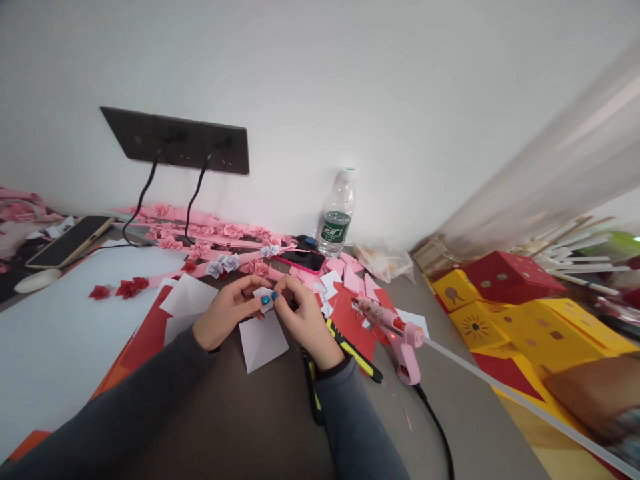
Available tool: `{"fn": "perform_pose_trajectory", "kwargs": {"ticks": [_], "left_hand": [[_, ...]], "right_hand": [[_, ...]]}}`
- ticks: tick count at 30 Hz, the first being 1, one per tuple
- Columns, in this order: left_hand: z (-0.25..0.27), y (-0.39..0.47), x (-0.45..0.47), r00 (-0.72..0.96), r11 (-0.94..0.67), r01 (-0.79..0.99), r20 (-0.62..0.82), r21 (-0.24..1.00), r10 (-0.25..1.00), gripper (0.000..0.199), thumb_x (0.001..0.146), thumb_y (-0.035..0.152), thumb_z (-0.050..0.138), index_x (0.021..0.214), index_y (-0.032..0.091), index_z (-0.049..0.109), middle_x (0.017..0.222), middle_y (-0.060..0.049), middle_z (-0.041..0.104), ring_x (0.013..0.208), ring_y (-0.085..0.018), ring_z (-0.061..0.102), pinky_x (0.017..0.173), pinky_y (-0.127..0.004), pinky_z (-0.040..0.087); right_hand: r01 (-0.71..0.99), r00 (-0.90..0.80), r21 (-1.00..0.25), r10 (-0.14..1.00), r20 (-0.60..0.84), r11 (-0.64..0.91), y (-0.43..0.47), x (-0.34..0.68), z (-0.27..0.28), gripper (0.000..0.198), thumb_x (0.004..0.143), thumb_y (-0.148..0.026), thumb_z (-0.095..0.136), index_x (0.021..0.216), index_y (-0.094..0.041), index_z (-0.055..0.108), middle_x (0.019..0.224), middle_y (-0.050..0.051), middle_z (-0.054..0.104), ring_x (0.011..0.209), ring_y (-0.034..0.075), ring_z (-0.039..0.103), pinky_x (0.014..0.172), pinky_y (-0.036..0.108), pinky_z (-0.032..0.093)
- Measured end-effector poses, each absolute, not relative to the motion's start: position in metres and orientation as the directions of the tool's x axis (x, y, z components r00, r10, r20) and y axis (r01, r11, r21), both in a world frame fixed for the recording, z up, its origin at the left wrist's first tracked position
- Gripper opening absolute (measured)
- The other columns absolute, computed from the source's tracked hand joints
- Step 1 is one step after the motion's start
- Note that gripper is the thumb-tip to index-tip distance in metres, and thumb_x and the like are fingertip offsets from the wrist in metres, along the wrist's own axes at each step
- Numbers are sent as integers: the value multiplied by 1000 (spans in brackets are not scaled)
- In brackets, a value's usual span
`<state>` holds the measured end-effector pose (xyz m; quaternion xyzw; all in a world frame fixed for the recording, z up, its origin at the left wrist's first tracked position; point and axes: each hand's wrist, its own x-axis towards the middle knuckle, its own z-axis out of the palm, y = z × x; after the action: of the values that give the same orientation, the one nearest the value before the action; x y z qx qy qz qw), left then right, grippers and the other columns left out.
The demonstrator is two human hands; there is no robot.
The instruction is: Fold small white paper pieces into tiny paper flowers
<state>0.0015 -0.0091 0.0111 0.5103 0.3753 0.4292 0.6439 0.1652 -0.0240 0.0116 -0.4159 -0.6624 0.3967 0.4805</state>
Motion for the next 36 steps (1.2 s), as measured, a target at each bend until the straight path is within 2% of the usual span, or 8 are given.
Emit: {"fn": "perform_pose_trajectory", "kwargs": {"ticks": [2, 7, 12, 18, 21, 26, 31, 36], "left_hand": [[10, -9, 2, 371, 120, -193, -41, 974, 928, 31, 69, 30, 80, 95, 17, 67, 100, -5, 67, 73, -12, 59, 63, -24, 54], [6, -9, 1, 405, 123, -220, -24, 968, 914, 35, 68, 24, 80, 99, 17, 67, 106, -5, 67, 72, -10, 59, 70, -27, 55], [7, -10, 0, 405, 100, -205, -9, 974, 914, 34, 69, 21, 79, 101, 17, 67, 111, -7, 67, 79, -13, 61, 71, -27, 54], [14, -11, 3, 382, 255, -333, -118, 908, 917, 40, 70, 36, 81, 102, 16, 68, 88, -5, 69, 75, -15, 64, 70, -29, 55], [18, -13, 3, 395, 294, -375, -135, 879, 909, 42, 70, 43, 80, 100, 15, 69, 83, -6, 68, 75, -16, 65, 69, -29, 54], [21, -12, 3, 425, 279, -286, -139, 917, 895, 42, 68, 47, 81, 90, 13, 69, 80, -6, 68, 72, -16, 63, 66, -29, 52], [18, -12, 2, 430, 185, -159, -100, 970, 897, 33, 68, 40, 81, 80, 13, 66, 73, -5, 67, 72, -17, 65, 62, -26, 48], [17, -12, 0, 419, 113, -79, -69, 990, 905, 25, 72, 35, 75, 69, 15, 60, 66, -3, 65, 62, -13, 61, 56, -23, 43]], "right_hand": [[163, -184, -926, 933, 309, 339, -24, 165, 12, 19, 90, -32, 53, 75, -22, 47, 68, -3, 43, 60, 14, 41, 55, 27, 32], [153, -166, -923, 930, 329, 354, -24, 165, 12, 22, 91, -33, 52, 74, -22, 45, 69, -3, 43, 61, 14, 41, 56, 27, 32], [144, -178, -916, 920, 349, 376, -24, 165, 10, 22, 93, -32, 51, 74, -22, 45, 68, -2, 42, 62, 15, 40, 57, 27, 32], [83, -89, -931, 934, 347, 354, -21, 166, 8, 20, 92, -31, 50, 75, -23, 46, 69, -2, 44, 62, 15, 41, 56, 27, 35], [73, -60, -932, 934, 352, 356, -20, 168, 8, 19, 90, -29, 50, 73, -22, 47, 68, -2, 43, 61, 15, 41, 57, 27, 35], [47, -66, -931, 931, 359, 362, -21, 168, 10, 19, 90, -27, 50, 72, -22, 48, 69, -2, 45, 61, 14, 42, 58, 27, 35], [46, -63, -934, 935, 350, 353, -21, 168, 8, 20, 91, -29, 51, 72, -22, 48, 69, -2, 44, 62, 15, 41, 59, 28, 34], [28, -75, -936, 935, 348, 351, -20, 167, 4, 20, 92, -31, 52, 74, -22, 49, 70, -2, 43, 63, 15, 40, 58, 27, 33]]}}
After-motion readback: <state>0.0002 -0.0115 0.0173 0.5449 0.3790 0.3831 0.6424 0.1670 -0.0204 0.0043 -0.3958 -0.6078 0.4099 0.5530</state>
